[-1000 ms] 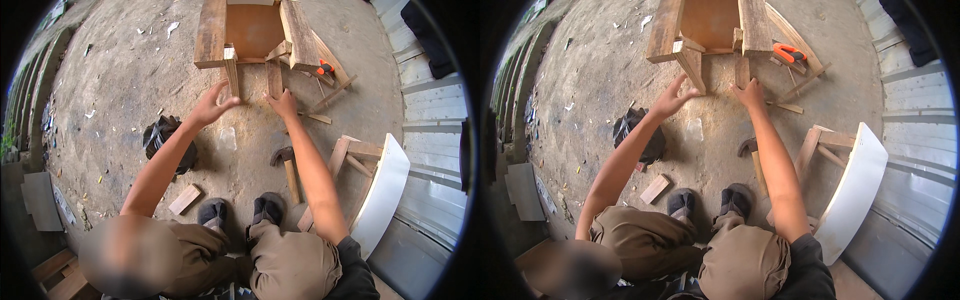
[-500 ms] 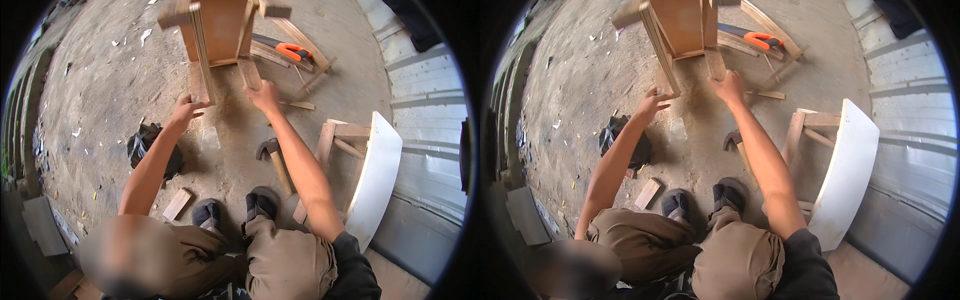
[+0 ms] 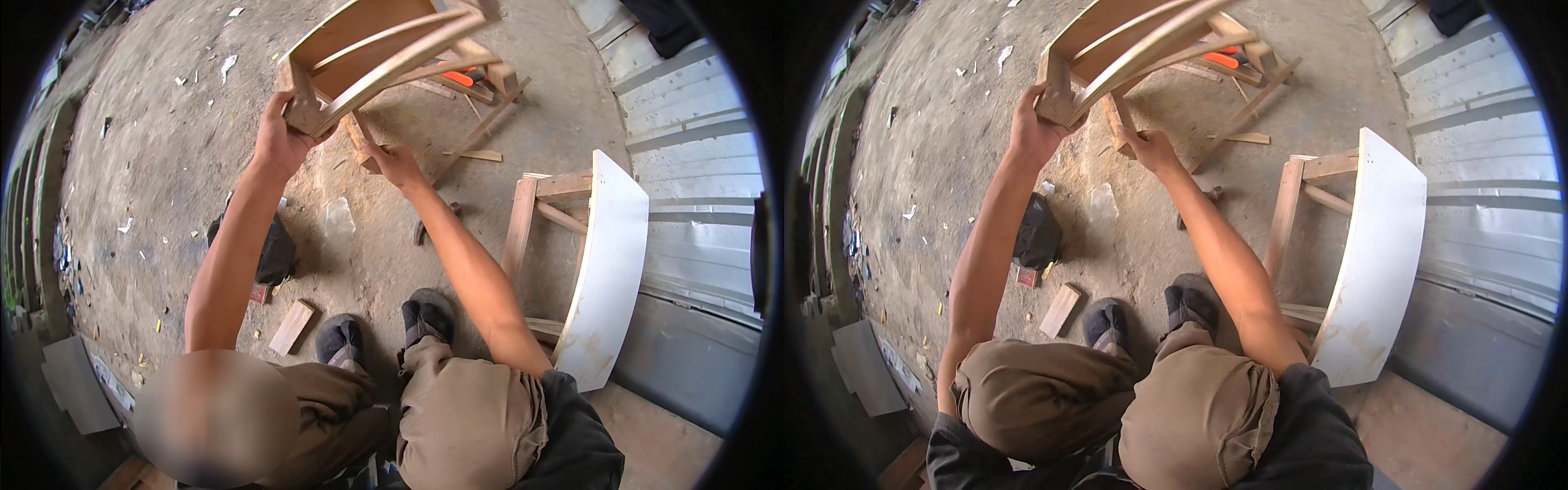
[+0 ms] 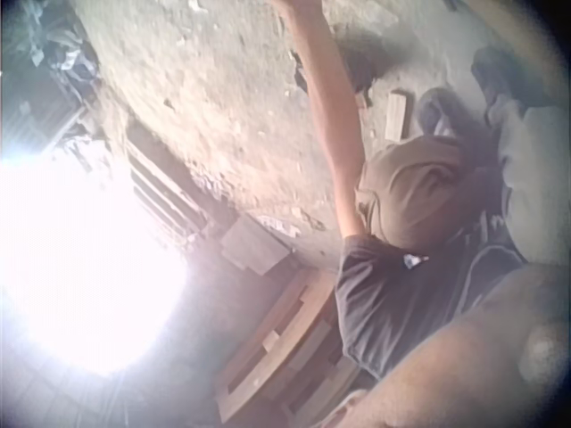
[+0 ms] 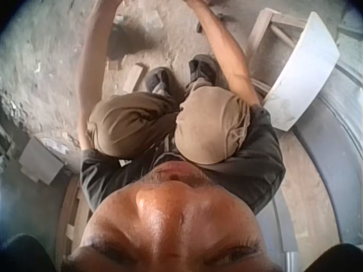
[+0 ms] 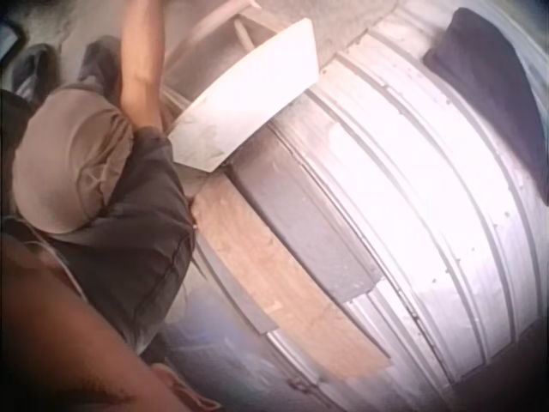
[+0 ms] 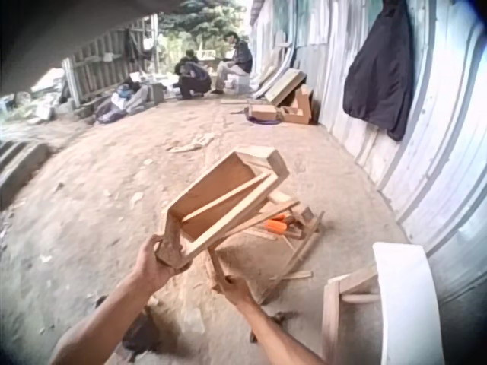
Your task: The person uses a hand saw to cut a wooden stick, then assembles a small wooden box by fitting the cut pieces into a frame and securing them with a hammer. The person works on the ground in a cluttered outdoor area.
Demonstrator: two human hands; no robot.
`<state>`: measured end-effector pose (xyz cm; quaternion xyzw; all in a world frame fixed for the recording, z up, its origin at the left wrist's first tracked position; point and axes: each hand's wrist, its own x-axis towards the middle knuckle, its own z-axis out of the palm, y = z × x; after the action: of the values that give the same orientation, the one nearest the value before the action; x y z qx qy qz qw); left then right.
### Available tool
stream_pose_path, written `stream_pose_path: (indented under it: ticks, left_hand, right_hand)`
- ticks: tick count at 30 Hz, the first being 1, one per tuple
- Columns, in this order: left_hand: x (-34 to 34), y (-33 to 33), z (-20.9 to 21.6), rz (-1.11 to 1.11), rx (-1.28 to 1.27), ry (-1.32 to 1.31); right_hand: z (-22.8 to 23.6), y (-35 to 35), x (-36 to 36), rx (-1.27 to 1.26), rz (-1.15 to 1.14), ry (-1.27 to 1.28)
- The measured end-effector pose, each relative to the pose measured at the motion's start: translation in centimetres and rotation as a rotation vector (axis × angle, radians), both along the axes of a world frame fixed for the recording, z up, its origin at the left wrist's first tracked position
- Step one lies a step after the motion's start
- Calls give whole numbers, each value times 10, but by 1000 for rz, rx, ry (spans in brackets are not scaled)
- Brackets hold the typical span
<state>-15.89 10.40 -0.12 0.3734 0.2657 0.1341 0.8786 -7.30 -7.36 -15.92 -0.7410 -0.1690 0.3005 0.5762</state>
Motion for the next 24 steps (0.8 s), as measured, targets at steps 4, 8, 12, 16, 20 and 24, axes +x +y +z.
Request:
stream_pose_path:
  ticks: [4,8,12,16,20,24]
  left_hand:
    - [-12,-2,3,-10,111,19]
    - [-23,-3,6,-2,111,35]
    - [-39,17,9,45,159,94]
    - [-21,36,16,41,197,175]
    - [2,54,19,36,202,142]
    - [-1,74,24,53,319,275]
  right_hand:
    - [6,-17,-1,12,-49,-90]
    - [-38,-102,36,-344,-619,-765]
    - [-39,-109,45,-708,-658,-706]
    - [-54,-116,78,-678,-405,-549]
    - [-59,-152,97,-558,-544,-468]
    - [-5,-158,52,-116,-679,67]
